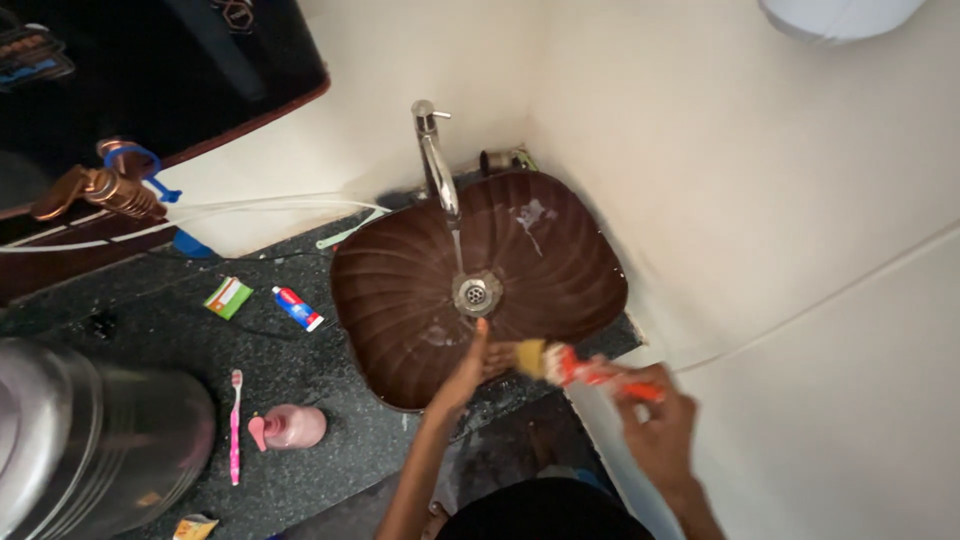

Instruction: The person scrubs the interior of a brown sink using a brush and water from the tap. They repeatedly scrub the basin and drain area while rinsing the brush under the running water.

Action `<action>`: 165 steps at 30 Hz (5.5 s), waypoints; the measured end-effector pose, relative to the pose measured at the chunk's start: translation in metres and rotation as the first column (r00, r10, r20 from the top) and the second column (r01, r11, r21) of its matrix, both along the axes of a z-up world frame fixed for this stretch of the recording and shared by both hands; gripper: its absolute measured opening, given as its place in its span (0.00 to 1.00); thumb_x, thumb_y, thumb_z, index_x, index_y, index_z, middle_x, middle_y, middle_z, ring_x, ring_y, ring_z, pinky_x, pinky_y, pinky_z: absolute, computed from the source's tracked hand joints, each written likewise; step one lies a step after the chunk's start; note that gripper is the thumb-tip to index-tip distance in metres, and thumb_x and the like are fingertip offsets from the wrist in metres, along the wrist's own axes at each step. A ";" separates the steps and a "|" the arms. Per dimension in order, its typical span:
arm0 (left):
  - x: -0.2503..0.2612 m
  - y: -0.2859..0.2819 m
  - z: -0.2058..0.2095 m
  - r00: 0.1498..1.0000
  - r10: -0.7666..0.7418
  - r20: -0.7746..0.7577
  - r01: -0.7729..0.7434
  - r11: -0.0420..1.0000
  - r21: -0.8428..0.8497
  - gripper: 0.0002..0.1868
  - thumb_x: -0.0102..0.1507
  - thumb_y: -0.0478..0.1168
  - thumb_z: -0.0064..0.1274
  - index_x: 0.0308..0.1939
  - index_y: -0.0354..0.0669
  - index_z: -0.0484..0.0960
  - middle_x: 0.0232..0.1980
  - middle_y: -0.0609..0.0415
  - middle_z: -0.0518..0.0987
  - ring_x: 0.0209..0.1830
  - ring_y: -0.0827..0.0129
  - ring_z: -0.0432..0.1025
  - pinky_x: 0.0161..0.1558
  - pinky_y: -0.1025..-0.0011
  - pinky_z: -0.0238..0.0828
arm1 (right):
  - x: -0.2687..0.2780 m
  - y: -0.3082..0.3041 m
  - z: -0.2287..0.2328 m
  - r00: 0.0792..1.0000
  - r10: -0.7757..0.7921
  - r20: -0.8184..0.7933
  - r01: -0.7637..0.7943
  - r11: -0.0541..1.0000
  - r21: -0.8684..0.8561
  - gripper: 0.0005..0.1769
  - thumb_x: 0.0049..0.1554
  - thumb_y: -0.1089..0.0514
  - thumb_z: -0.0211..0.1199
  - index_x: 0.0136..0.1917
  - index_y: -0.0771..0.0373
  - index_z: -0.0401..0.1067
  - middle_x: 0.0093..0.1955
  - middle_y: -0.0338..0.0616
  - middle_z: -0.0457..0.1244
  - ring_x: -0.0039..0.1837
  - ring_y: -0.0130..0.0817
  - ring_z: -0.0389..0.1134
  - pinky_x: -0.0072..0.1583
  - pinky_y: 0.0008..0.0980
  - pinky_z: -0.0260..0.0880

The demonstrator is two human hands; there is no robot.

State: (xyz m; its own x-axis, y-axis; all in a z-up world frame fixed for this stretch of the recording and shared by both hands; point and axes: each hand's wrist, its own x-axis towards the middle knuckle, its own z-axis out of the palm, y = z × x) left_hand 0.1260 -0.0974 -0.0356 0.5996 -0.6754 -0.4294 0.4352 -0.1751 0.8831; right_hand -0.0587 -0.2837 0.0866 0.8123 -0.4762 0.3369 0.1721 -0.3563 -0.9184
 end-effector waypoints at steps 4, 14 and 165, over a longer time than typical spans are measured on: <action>0.006 0.004 0.002 0.999 -0.043 0.002 0.043 0.995 0.092 0.65 0.55 0.83 0.06 0.69 0.36 0.74 0.69 0.42 0.77 0.73 0.53 0.67 0.75 0.54 0.51 | -0.006 0.029 -0.023 0.982 0.183 -0.040 -0.182 0.983 0.023 0.04 0.57 0.73 0.62 0.44 0.67 0.70 0.51 0.52 0.75 0.61 0.41 0.77 0.66 0.39 0.73; 0.001 -0.016 0.014 0.983 -0.168 0.071 0.153 0.972 0.181 0.67 0.54 0.83 0.01 0.71 0.39 0.71 0.71 0.46 0.74 0.77 0.55 0.61 0.77 0.50 0.42 | -0.020 -0.038 -0.023 0.963 -0.235 -0.135 0.178 0.924 -0.339 0.07 0.56 0.70 0.61 0.49 0.66 0.74 0.55 0.49 0.73 0.61 0.36 0.74 0.61 0.32 0.73; 0.021 0.038 -0.008 0.987 0.159 -0.005 -0.155 0.971 0.179 0.45 0.66 0.71 0.28 0.65 0.36 0.77 0.63 0.44 0.81 0.65 0.56 0.75 0.69 0.60 0.65 | 0.207 0.023 -0.101 0.917 -0.071 -0.392 -0.139 0.864 -0.483 0.18 0.54 0.63 0.61 0.58 0.56 0.78 0.45 0.58 0.70 0.49 0.59 0.71 0.52 0.53 0.71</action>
